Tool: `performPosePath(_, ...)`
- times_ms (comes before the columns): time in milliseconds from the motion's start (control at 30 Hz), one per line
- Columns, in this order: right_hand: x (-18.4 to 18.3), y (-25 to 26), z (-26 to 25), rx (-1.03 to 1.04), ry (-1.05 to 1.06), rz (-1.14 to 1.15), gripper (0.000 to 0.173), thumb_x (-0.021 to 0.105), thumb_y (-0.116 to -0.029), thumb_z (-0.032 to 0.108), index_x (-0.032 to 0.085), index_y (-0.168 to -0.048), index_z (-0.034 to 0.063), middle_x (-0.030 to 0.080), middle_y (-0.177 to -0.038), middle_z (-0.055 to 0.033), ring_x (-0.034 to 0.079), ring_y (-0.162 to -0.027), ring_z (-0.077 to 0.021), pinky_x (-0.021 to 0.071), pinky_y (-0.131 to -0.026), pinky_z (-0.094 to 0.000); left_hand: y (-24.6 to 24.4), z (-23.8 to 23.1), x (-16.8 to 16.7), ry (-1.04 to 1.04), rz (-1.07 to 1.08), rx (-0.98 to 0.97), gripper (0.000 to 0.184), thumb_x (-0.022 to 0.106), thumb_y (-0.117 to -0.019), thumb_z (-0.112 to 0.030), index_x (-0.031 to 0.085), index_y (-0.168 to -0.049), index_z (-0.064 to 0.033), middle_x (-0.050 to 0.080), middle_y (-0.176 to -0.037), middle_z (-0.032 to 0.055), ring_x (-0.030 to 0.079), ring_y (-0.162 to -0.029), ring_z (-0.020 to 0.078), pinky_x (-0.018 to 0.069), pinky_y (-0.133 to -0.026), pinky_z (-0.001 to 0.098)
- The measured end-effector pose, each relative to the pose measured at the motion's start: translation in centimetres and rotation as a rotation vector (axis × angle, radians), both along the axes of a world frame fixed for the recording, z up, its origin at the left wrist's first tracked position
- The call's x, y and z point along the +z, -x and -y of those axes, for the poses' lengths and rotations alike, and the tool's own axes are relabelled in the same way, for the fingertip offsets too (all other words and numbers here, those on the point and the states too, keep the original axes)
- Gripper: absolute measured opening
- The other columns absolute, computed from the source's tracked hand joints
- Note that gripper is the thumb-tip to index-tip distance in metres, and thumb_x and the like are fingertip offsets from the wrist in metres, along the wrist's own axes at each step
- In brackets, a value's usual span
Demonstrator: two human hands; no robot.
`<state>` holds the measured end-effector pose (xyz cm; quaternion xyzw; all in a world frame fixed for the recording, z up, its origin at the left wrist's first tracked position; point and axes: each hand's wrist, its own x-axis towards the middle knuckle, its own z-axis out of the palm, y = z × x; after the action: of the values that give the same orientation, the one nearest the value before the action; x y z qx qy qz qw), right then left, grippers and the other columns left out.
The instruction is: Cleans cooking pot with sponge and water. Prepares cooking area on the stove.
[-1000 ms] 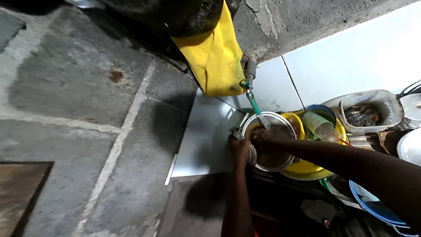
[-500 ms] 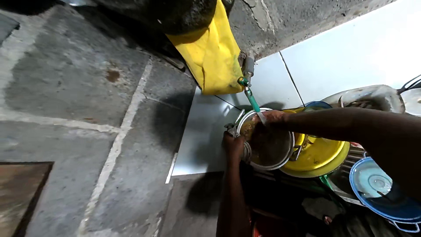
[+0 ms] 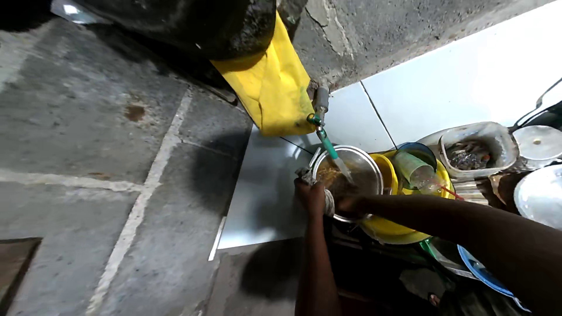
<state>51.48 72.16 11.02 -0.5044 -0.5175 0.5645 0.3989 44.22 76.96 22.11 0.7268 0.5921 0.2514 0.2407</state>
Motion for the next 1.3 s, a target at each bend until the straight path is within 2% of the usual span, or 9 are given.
performPosePath(100,3.7,-1.9,0.8,-0.164,-0.098,-0.183,0.041,0.049,-0.1036,0.001,0.053,-0.144,0.0006,0.060,-0.139,-0.0170,0.058,-0.125,-0.0197,0.0461,-0.108,-0.0366,1.0,-0.3,0.4,0.014,0.058,0.026,0.056,0.074,-0.0824,0.001,0.051,-0.132,0.0097,0.063,-0.114,0.0256,0.063,-0.103,0.0310,0.0527,-0.090,0.0460)
performPosePath(267,0.4,-6.7,4.8,-0.685,-0.146,0.249,0.061,0.071,-0.0892,0.001,0.055,-0.147,0.0109,0.043,-0.155,-0.0228,0.042,-0.140,-0.0465,0.0385,-0.112,-0.0639,3.0,-0.5,1.3,0.018,0.028,0.056,0.052,0.071,-0.0867,-0.001,0.051,-0.134,0.0087,0.063,-0.116,0.0257,0.063,-0.104,0.0303,0.0516,-0.091,0.0461)
performPosePath(333,-1.5,-7.0,6.8,-0.629,0.039,0.183,0.061,0.062,-0.0986,0.010,0.041,-0.156,0.0078,0.037,-0.157,-0.0276,0.042,-0.140,-0.0466,0.0399,-0.112,-0.0601,3.4,-0.4,1.5,0.020,0.043,0.069,0.053,0.071,-0.0858,0.000,0.050,-0.134,0.0083,0.062,-0.116,0.0250,0.062,-0.104,0.0295,0.0521,-0.089,0.0457)
performPosePath(400,-2.9,-5.8,8.4,-0.497,0.153,-0.018,0.055,0.050,-0.1077,0.017,0.034,-0.158,0.0033,0.050,-0.148,-0.0260,0.058,-0.128,-0.0342,0.0487,-0.106,-0.0475,3.1,0.0,1.8,-0.005,0.029,0.044,0.053,0.071,-0.0845,0.000,0.051,-0.133,0.0085,0.063,-0.114,0.0250,0.063,-0.103,0.0296,0.0523,-0.088,0.0466)
performPosePath(600,-3.4,-3.1,7.9,-0.471,0.187,-0.423,0.035,0.045,-0.1091,0.012,0.054,-0.141,0.0017,0.064,-0.123,-0.0148,0.066,-0.099,-0.0171,0.0558,-0.087,-0.0355,1.6,2.7,3.9,-0.208,-0.179,-0.061,0.054,0.074,-0.0831,-0.003,0.052,-0.131,0.0094,0.065,-0.111,0.0267,0.064,-0.105,0.0354,0.0507,-0.092,0.0523)
performPosePath(867,-5.3,2.1,3.1,-0.397,0.245,-0.454,0.030,0.050,-0.1050,0.006,0.055,-0.132,-0.0049,0.063,-0.117,-0.0190,0.064,-0.099,-0.0235,0.0552,-0.088,-0.0417,0.1,5.6,5.0,-0.339,-0.517,-0.021,0.057,0.074,-0.0841,-0.010,0.053,-0.135,0.0051,0.065,-0.119,0.0277,0.063,-0.112,0.0421,0.0487,-0.094,0.0598)
performPosePath(967,-3.8,2.6,0.9,-0.409,0.235,-0.470,0.033,0.050,-0.1066,0.010,0.052,-0.137,-0.0024,0.063,-0.116,-0.0183,0.065,-0.095,-0.0233,0.0562,-0.084,-0.0414,-0.4,5.7,5.0,-0.456,-0.564,-0.026,0.065,0.077,-0.0798,-0.008,0.051,-0.137,0.0069,0.063,-0.121,0.0304,0.064,-0.110,0.0454,0.0505,-0.091,0.0609)
performPosePath(1133,-0.4,0.8,-0.7,-0.200,0.201,-0.293,0.044,0.046,-0.1084,0.009,0.041,-0.152,0.0044,0.056,-0.135,-0.0242,0.064,-0.109,-0.0325,0.0566,-0.089,-0.0481,-0.7,6.0,5.0,-0.557,-0.581,-0.013,0.065,0.080,-0.0798,-0.011,0.053,-0.136,0.0071,0.060,-0.125,0.0333,0.061,-0.115,0.0481,0.0470,-0.096,0.0623)
performPosePath(1300,1.4,1.2,-1.7,-0.131,0.171,-0.343,0.046,0.043,-0.1106,0.018,0.036,-0.155,0.0124,0.058,-0.127,-0.0209,0.066,-0.097,-0.0294,0.0571,-0.077,-0.0466,0.3,5.9,5.9,-0.610,-0.636,-0.015,0.061,0.078,-0.0782,-0.007,0.056,-0.133,0.0047,0.059,-0.128,0.0326,0.061,-0.116,0.0485,0.0490,-0.093,0.0633)
